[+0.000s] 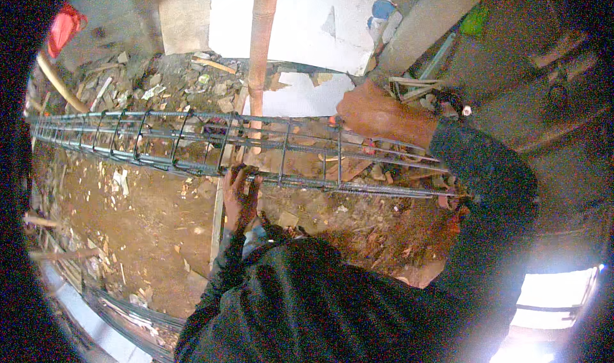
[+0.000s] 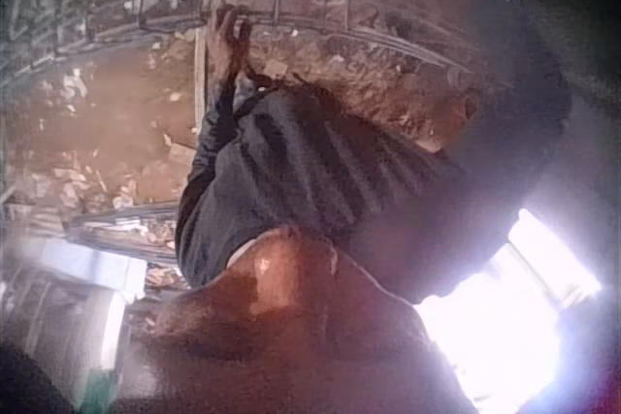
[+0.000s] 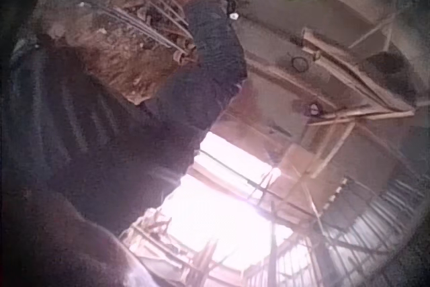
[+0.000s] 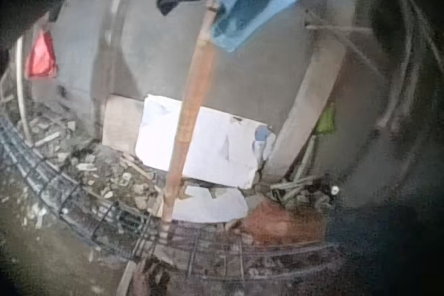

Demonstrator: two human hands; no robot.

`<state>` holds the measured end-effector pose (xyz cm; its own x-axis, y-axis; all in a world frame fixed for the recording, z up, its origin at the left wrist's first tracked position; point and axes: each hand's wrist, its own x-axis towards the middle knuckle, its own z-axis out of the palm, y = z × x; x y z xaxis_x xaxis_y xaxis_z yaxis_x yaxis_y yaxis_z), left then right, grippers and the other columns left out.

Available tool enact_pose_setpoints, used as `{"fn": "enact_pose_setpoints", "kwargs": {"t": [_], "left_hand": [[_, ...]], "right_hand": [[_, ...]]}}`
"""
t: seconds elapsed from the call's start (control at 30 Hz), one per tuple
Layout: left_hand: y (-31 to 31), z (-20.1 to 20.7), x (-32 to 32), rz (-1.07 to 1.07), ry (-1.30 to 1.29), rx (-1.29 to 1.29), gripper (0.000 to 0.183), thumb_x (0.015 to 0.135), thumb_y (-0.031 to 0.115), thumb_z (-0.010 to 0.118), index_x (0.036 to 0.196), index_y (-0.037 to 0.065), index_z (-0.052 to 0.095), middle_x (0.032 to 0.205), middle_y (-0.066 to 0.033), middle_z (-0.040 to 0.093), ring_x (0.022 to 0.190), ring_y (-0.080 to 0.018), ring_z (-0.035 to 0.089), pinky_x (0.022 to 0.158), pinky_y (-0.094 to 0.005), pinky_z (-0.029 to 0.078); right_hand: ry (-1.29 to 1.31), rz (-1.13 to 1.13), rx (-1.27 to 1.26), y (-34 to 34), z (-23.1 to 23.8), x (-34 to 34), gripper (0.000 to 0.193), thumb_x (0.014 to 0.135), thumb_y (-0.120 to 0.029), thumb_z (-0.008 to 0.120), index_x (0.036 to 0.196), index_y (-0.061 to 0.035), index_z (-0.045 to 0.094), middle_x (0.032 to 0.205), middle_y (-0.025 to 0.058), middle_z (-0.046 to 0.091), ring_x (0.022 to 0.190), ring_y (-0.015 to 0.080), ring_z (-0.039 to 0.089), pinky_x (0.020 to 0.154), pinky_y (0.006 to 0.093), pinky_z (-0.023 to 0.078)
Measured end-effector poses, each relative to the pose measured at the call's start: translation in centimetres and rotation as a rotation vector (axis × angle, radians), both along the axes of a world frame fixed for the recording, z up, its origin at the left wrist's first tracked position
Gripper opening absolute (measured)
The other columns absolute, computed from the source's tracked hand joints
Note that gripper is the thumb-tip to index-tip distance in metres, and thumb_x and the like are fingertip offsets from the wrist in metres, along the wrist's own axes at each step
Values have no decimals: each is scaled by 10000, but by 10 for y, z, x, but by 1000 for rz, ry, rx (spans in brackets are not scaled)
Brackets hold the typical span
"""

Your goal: The person assembles a rebar cage by tying intersecting steel bars with wire using pliers. They repeatedly wrap wire around bar intersections and twist it to secure the structure.

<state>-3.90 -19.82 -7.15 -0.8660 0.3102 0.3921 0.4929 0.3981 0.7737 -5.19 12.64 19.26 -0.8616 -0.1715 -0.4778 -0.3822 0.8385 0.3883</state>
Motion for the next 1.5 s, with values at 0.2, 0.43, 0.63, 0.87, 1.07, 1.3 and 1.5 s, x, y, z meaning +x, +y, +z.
{"fn": "enact_pose_setpoints", "kwargs": {"t": [0.2, 0.43, 0.63, 0.87, 1.07, 1.3, 1.5], "left_hand": [[8, -9, -2, 15, -5, 82, 223, 965, 195, 782, 1154, 90, 728, 1227, -147, 676, 1167, -405, 623, 997, -502, 485], [10, -1, 2, 31, -62, 110, 239, 922, 143, 824, 1125, 63, 726, 1192, -138, 682, 1142, -381, 647, 987, -475, 512], [10, 6, 4, 44, -94, 87, 255, 929, 156, 820, 1152, 70, 731, 1221, -142, 677, 1166, -387, 638, 986, -484, 507], [11, 5, 7, 77, -23, 18, 308, 912, 170, 826, 1191, 88, 723, 1268, -142, 659, 1178, -397, 627, 977, -495, 497], [11, 18, 4, 83, -24, 20, 320, 893, 157, 830, 1190, 99, 726, 1307, -129, 669, 1179, -382, 630, 961, -495, 494], [33, 30, 54, 495, 37, 1, 479, 852, 77, 870, 1305, 87, 715, 1397, -171, 649, 1323, -375, 591, 1091, -458, 499], [76, 29, 123, 853, -260, 7, 306, 931, 121, 829, 1216, 78, 728, 1287, -127, 681, 1097, -263, 621, 921, -384, 515]], "right_hand": [[-84, -438, -783, 4, 7, 70, 415, 992, -345, 708, 1285, -53, 721, 857, 149, 754, 762, 285, 752, 762, 485, 590], [23, -713, -1045, 19, -12, 139, 451, 1055, -198, 672, 1477, -54, 608, 918, 96, 725, 749, 168, 688, 668, 364, 566], [319, -633, -900, 73, 15, 79, 455, 1084, -319, 671, 1406, 2, 644, 890, 96, 714, 795, 152, 684, 688, 341, 541], [202, -447, -494, 81, 1, -44, 616, 858, -479, 895, 1225, -11, 736, 742, 60, 640, 723, 211, 659, 677, 426, 530], [172, 111, -60, 107, -50, -116, 448, 724, -282, 901, 1050, -63, 686, 929, 171, 765, 891, 440, 754, 747, 551, 582], [226, 636, -74, 155, -95, -174, 332, 837, -129, 736, 1155, -146, 645, 1011, 56, 674, 1001, 254, 694, 983, 481, 434], [312, 609, -281, 164, -149, -218, 256, 809, -65, 735, 1044, -140, 663, 981, 65, 630, 1073, 276, 627, 960, 450, 453]]}}
